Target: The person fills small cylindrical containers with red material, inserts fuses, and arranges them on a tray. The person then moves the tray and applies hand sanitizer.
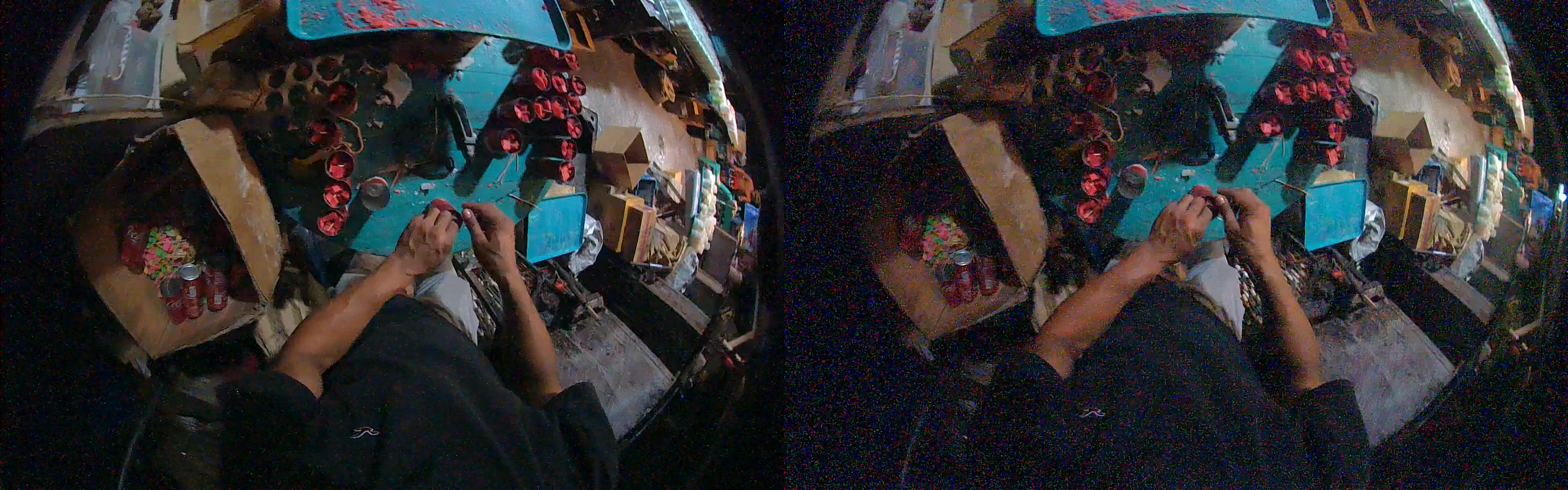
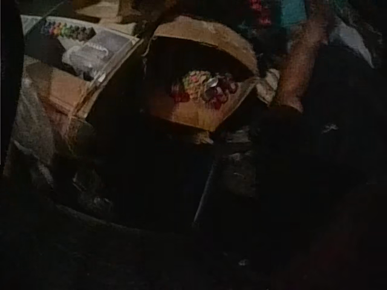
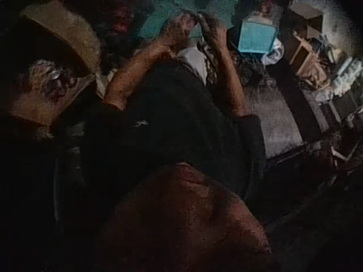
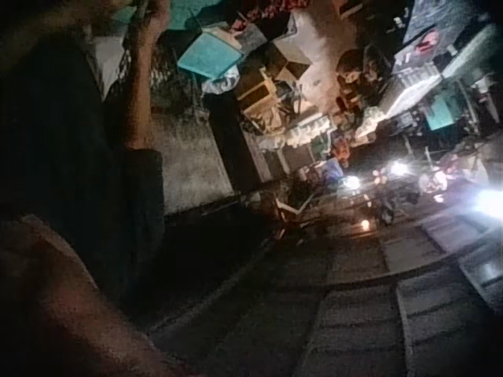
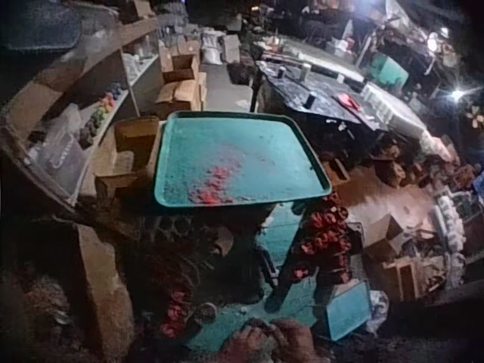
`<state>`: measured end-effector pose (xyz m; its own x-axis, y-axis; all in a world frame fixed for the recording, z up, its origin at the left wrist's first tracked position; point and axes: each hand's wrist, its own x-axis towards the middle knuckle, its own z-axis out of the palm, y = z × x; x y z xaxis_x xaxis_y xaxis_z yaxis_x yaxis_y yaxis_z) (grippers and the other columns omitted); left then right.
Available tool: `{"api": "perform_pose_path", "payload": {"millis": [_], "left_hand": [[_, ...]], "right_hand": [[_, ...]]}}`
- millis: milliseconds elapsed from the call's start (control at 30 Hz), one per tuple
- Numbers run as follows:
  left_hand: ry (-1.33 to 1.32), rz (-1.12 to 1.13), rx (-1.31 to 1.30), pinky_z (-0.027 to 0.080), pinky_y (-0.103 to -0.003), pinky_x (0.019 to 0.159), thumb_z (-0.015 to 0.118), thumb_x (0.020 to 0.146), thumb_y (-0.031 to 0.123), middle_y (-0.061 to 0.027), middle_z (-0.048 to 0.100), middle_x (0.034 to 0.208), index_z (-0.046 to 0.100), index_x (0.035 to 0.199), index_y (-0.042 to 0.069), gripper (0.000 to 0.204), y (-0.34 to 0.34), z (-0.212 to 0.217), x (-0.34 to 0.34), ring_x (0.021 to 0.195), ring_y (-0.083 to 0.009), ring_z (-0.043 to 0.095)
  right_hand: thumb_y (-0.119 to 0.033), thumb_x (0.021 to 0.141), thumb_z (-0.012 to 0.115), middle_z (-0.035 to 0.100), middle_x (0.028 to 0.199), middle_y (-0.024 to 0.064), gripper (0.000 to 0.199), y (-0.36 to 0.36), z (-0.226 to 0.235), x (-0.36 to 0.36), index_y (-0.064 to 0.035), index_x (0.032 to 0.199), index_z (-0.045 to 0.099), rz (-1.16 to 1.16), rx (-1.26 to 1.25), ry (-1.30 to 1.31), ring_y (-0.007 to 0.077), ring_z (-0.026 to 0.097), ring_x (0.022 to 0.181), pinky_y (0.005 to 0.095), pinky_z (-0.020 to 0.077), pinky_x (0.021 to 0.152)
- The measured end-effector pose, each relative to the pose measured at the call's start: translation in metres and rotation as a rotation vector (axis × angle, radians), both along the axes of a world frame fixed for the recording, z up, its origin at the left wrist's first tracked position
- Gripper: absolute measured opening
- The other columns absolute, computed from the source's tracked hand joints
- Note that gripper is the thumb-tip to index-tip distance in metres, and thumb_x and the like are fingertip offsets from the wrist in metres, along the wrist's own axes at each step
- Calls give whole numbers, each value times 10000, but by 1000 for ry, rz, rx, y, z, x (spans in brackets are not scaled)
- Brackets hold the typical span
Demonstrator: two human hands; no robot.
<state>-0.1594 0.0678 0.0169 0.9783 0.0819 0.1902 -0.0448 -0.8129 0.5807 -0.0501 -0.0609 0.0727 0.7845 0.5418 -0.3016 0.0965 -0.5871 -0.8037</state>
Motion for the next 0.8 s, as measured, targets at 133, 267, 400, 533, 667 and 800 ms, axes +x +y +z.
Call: {"api": "perform_pose_path", "payload": {"millis": [133, 267, 400, 533, 667, 800], "left_hand": [[-183, 245, -66, 508, -446, 623, 614, 848, 100, -118, 586, 846, 600, 856, 68, 36, 37, 24, -1, 807, -325, 618], [-268, 577, -1, 477, -488, 655, 575, 877, 41, -192, 589, 893, 607, 926, 7, 68, 168, 40, -5, 788, -395, 595], [96, 932, 126, 532, -513, 803, 604, 893, 122, -252, 673, 1004, 704, 996, 5, 186, 296, 11, 34, 926, -451, 654], [510, 468, 371, 442, -475, 1102, 599, 888, 117, -251, 615, 1336, 567, 1339, -37, 478, 341, -24, 76, 1256, -432, 568], [277, 472, 123, 392, -486, 1151, 589, 924, 159, -218, 536, 1456, 507, 1436, 22, 536, 357, -79, 85, 1335, -412, 509], [112, 486, 186, 363, -483, 1175, 596, 964, 233, -176, 485, 1521, 462, 1497, 84, 569, 359, -78, 77, 1378, -377, 473]], "right_hand": [[-114, 874, 728, 725, 975, 163, 220, 57, -18, 49, -27, 1076, 722, 158, 34, -205, 349, 700, 923, 400, 552, 840], [-153, 931, 661, 699, 967, 141, 188, 188, -87, 144, -43, 1077, 707, 534, 101, -758, 316, 697, 850, 395, 529, 739], [-156, 932, 662, 701, 962, 142, 188, 289, -128, 198, -40, 1073, 707, 702, -34, -793, 309, 697, 851, 392, 530, 741], [-159, 933, 662, 702, 958, 142, 188, 317, -147, 212, -37, 1070, 706, 781, -83, -747, 302, 697, 853, 389, 532, 744], [-162, 934, 662, 704, 954, 142, 189, 323, -148, 218, -34, 1066, 706, 818, -77, -690, 295, 696, 854, 387, 534, 746], [-164, 935, 663, 705, 949, 142, 190, 321, -147, 217, -31, 1063, 705, 837, -70, -638, 288, 696, 856, 384, 536, 748]]}}
